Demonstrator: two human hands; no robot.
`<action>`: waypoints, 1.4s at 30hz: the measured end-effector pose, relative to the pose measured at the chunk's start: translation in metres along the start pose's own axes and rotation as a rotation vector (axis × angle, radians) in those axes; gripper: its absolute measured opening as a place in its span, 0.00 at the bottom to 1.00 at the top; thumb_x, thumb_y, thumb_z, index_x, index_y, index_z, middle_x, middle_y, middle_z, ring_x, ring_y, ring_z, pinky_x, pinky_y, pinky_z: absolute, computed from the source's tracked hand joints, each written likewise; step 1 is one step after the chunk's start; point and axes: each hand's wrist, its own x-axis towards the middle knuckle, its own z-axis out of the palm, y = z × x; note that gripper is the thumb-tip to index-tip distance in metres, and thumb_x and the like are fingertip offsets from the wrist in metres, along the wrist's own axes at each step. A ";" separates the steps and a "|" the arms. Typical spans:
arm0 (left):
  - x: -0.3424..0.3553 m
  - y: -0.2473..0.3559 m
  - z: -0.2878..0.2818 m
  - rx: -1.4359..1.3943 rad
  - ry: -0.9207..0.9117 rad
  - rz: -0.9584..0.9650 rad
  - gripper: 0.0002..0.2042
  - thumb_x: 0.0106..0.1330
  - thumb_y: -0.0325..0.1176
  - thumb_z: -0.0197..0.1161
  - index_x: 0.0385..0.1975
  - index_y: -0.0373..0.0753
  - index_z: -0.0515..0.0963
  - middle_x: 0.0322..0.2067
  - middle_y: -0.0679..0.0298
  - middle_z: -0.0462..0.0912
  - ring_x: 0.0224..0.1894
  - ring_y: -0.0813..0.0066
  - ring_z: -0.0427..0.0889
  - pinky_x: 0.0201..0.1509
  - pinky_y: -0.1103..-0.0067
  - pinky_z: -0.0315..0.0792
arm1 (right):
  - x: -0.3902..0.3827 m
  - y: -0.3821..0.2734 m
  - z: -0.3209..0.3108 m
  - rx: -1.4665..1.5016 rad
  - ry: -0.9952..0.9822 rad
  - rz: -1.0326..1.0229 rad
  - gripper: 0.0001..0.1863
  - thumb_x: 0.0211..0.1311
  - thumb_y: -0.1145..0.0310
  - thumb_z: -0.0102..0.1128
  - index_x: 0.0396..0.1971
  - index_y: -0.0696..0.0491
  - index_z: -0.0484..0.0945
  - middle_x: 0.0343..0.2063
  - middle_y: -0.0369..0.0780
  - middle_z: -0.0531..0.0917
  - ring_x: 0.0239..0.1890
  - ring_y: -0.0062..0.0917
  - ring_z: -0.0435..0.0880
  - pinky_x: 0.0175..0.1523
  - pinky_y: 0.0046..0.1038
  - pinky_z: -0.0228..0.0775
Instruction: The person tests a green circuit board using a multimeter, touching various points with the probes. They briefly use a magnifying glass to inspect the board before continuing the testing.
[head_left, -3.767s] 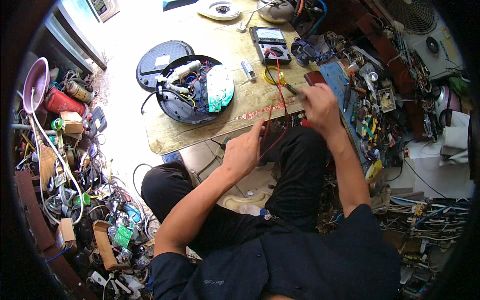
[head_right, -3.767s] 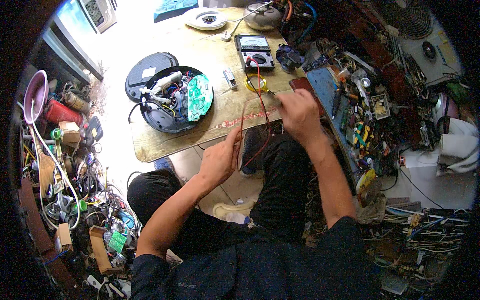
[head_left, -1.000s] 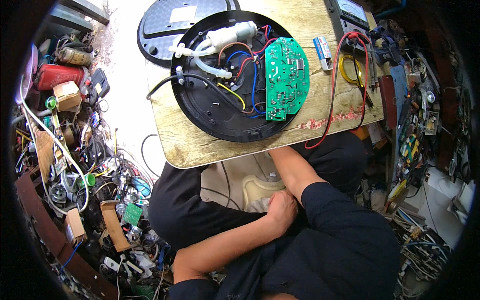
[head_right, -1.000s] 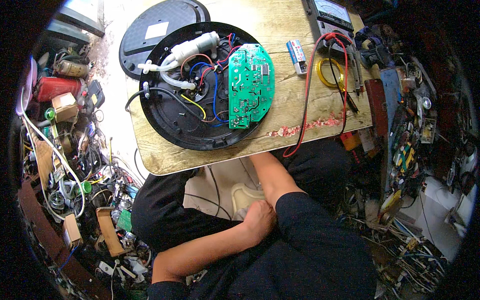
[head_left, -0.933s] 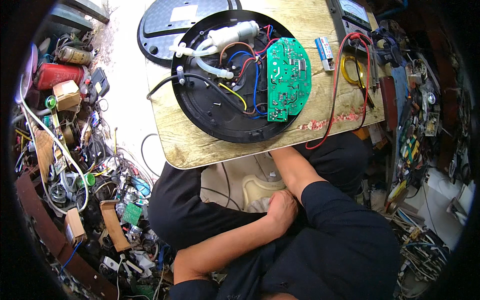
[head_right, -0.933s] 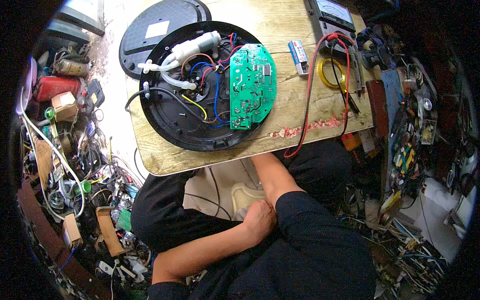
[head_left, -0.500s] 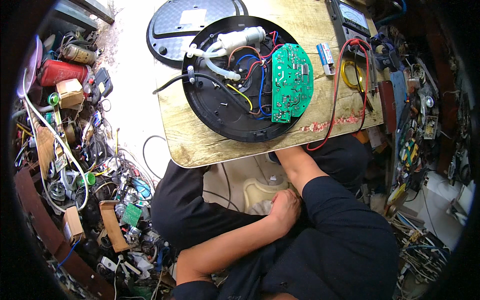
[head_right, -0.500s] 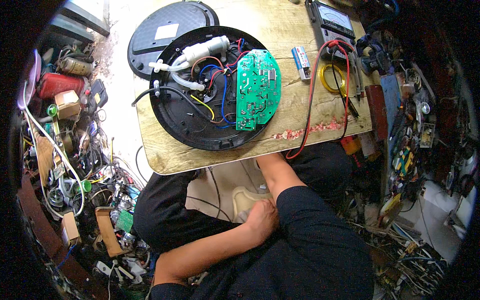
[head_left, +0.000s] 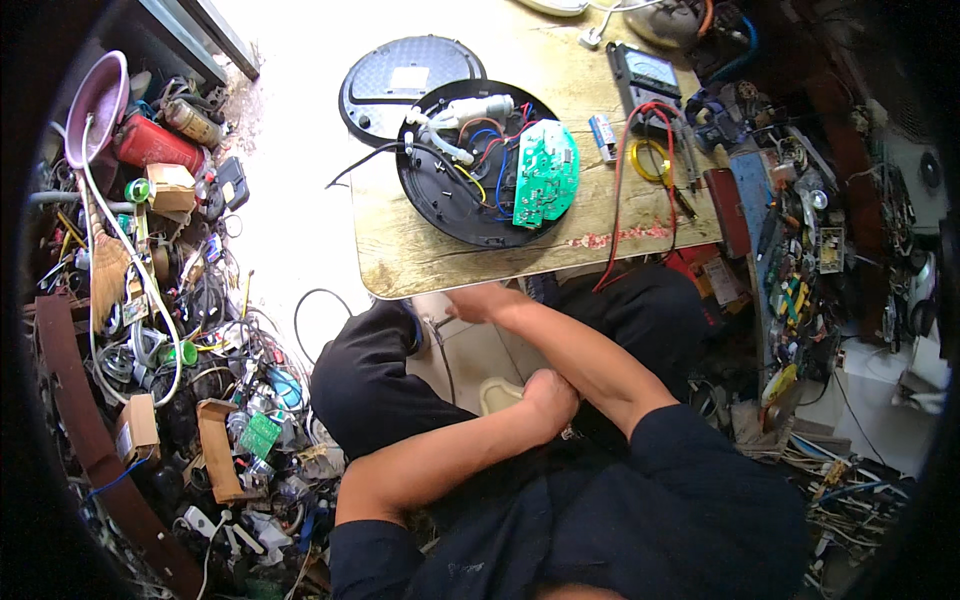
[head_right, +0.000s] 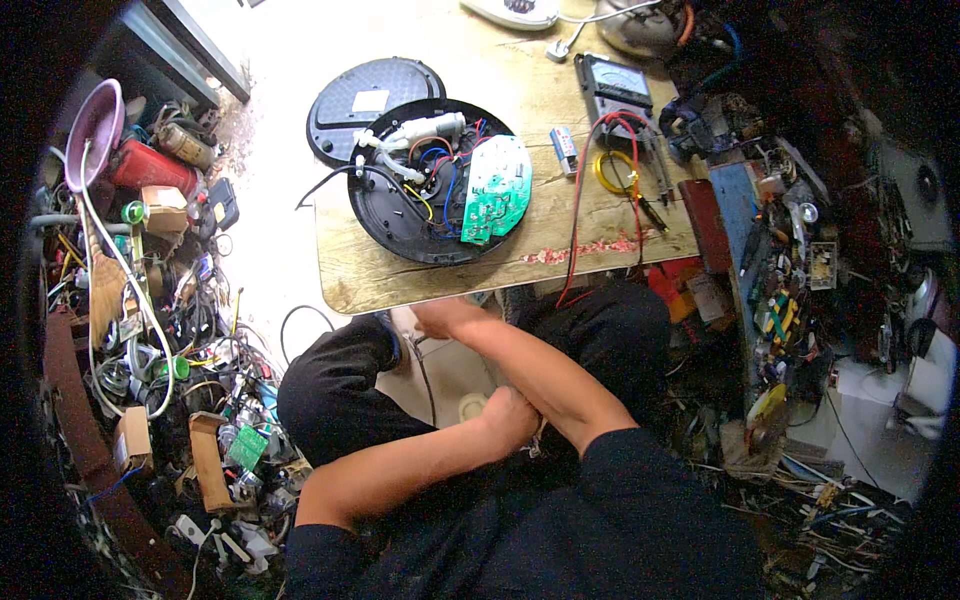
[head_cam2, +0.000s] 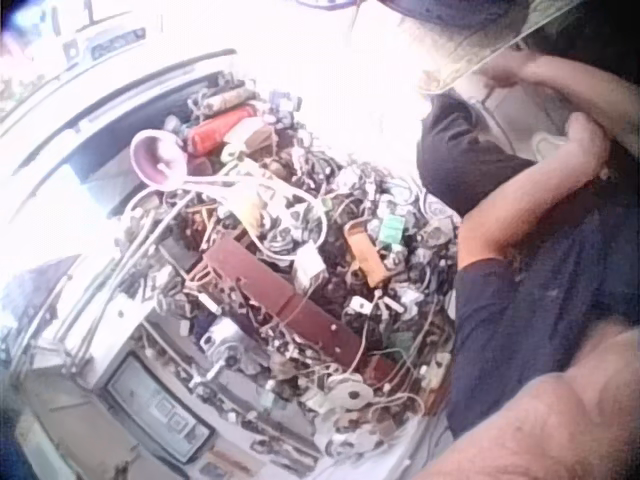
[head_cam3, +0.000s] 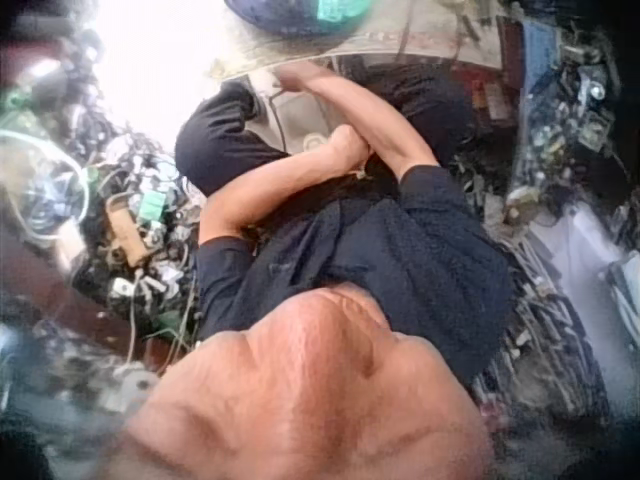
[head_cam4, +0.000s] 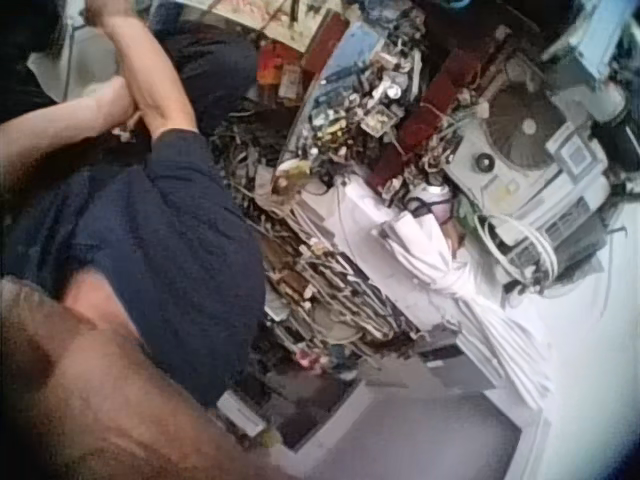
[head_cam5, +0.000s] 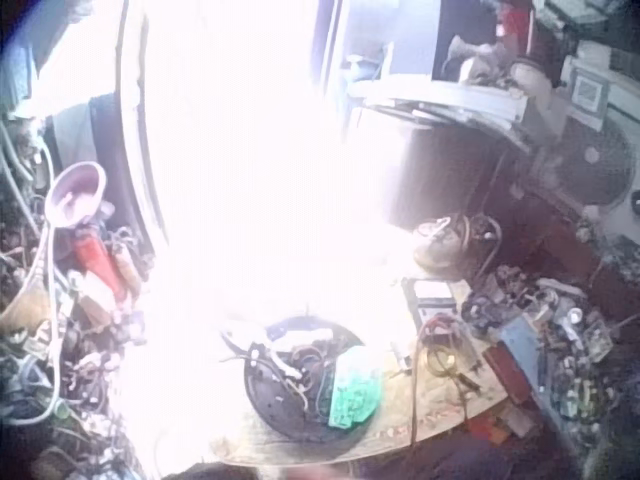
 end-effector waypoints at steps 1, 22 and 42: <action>0.002 -0.004 0.004 0.016 0.045 -0.007 0.16 0.74 0.35 0.63 0.58 0.49 0.91 0.62 0.65 0.89 0.60 0.63 0.89 0.48 0.60 0.85 | -0.022 -0.005 -0.007 -0.023 0.015 -0.044 0.20 0.74 0.56 0.69 0.52 0.57 0.85 0.52 0.54 0.89 0.57 0.52 0.89 0.60 0.50 0.82; -0.133 -0.162 -0.282 -0.480 1.123 -0.257 0.09 0.80 0.31 0.67 0.52 0.34 0.89 0.33 0.57 0.92 0.34 0.75 0.89 0.38 0.75 0.81 | -0.247 0.106 -0.196 0.846 1.305 -0.242 0.08 0.75 0.71 0.73 0.45 0.59 0.89 0.33 0.35 0.90 0.33 0.15 0.86 0.38 0.21 0.78; -0.121 -0.225 -0.234 -0.738 1.660 -0.542 0.09 0.81 0.28 0.69 0.53 0.31 0.88 0.33 0.64 0.91 0.35 0.83 0.89 0.40 0.87 0.78 | -0.231 0.121 -0.183 0.170 1.021 -0.145 0.12 0.61 0.71 0.81 0.37 0.58 0.84 0.33 0.46 0.88 0.35 0.42 0.89 0.40 0.38 0.81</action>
